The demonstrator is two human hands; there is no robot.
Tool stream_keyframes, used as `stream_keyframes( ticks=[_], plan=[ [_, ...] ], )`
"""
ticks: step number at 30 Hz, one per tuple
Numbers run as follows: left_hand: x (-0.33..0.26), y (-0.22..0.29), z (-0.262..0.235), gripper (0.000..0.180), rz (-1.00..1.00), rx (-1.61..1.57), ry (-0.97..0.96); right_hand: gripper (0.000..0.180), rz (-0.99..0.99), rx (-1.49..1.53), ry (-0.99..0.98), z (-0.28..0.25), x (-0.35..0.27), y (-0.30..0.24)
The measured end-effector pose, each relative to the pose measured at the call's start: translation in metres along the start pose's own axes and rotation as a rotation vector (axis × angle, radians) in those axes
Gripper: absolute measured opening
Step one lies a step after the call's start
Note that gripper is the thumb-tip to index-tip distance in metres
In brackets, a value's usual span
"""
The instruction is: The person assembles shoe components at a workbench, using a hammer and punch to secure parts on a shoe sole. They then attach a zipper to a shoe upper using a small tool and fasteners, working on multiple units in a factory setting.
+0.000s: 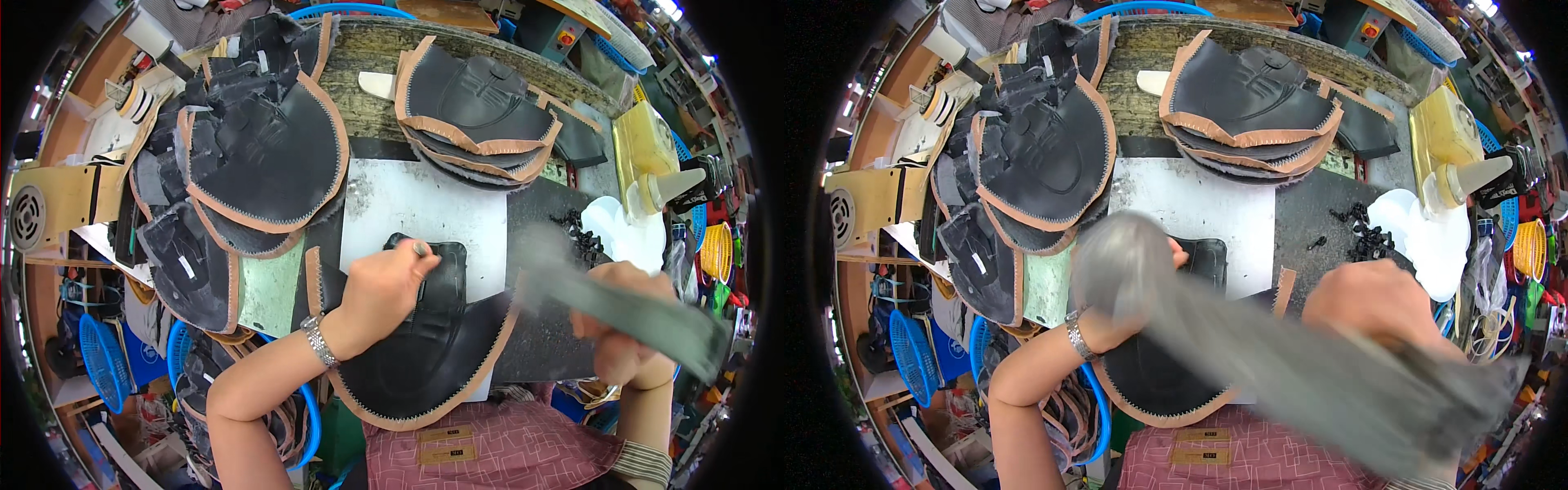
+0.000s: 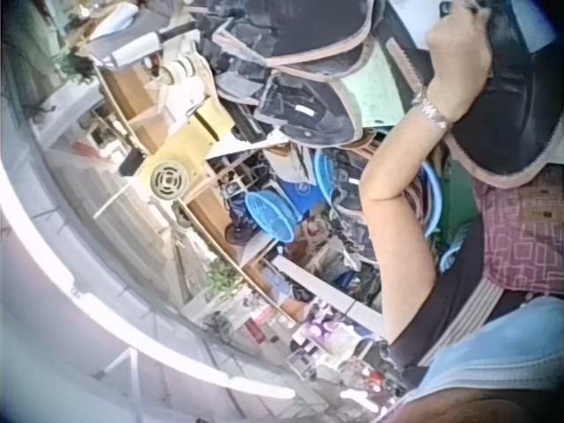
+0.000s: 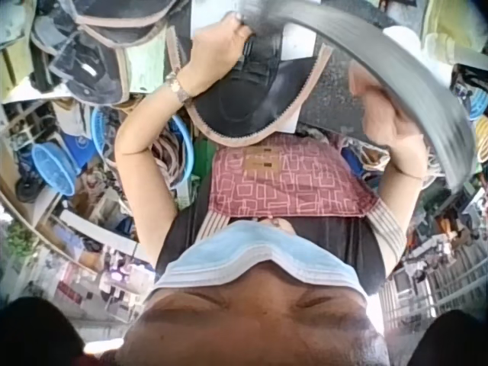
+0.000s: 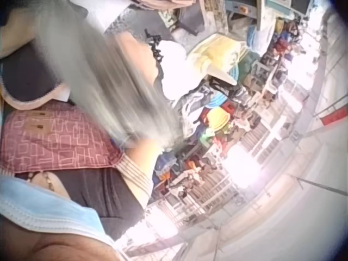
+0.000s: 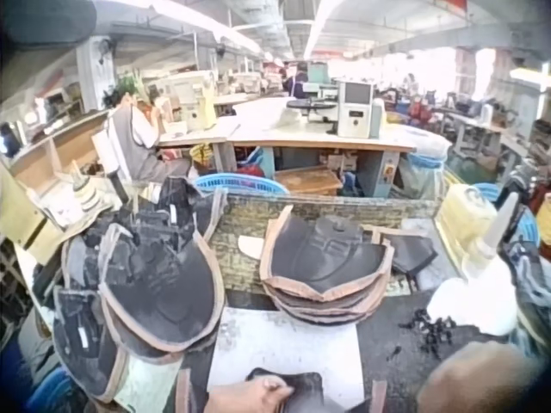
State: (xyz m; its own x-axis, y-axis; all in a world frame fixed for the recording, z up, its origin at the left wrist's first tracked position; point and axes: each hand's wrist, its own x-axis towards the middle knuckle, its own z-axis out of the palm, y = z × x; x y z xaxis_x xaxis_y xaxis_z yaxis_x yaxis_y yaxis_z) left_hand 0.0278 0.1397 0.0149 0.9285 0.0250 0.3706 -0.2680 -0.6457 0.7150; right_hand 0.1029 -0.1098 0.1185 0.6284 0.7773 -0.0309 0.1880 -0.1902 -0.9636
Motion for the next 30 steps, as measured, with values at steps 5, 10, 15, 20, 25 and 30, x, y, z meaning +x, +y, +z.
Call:
stream_keyframes(
  ticks=[5,10,15,20,25,30],
  plan=[
    [0.02,0.015,0.005,0.015,-0.096,-0.013,-0.093,0.016,-0.121,-0.611,0.058,0.008,-0.008,0.03],
    [0.025,0.016,-0.009,0.021,-0.428,-0.469,-0.068,0.016,0.026,-0.623,-0.013,0.016,-0.001,0.034],
    [0.022,0.015,-0.003,0.014,-0.256,-0.25,-0.171,0.013,-0.061,-0.627,0.009,0.002,-0.003,0.02],
    [0.009,0.011,-0.005,0.014,0.309,0.153,0.036,0.009,-0.115,-0.382,-0.134,0.009,0.011,-0.009],
    [0.027,0.015,-0.007,0.019,-0.473,-0.543,0.019,0.021,0.063,-0.557,-0.017,0.018,-0.011,0.035],
    [0.105,-0.058,-0.085,0.029,-0.388,-0.236,0.505,0.026,0.042,-0.688,-0.102,0.051,0.01,0.026]
  ],
)
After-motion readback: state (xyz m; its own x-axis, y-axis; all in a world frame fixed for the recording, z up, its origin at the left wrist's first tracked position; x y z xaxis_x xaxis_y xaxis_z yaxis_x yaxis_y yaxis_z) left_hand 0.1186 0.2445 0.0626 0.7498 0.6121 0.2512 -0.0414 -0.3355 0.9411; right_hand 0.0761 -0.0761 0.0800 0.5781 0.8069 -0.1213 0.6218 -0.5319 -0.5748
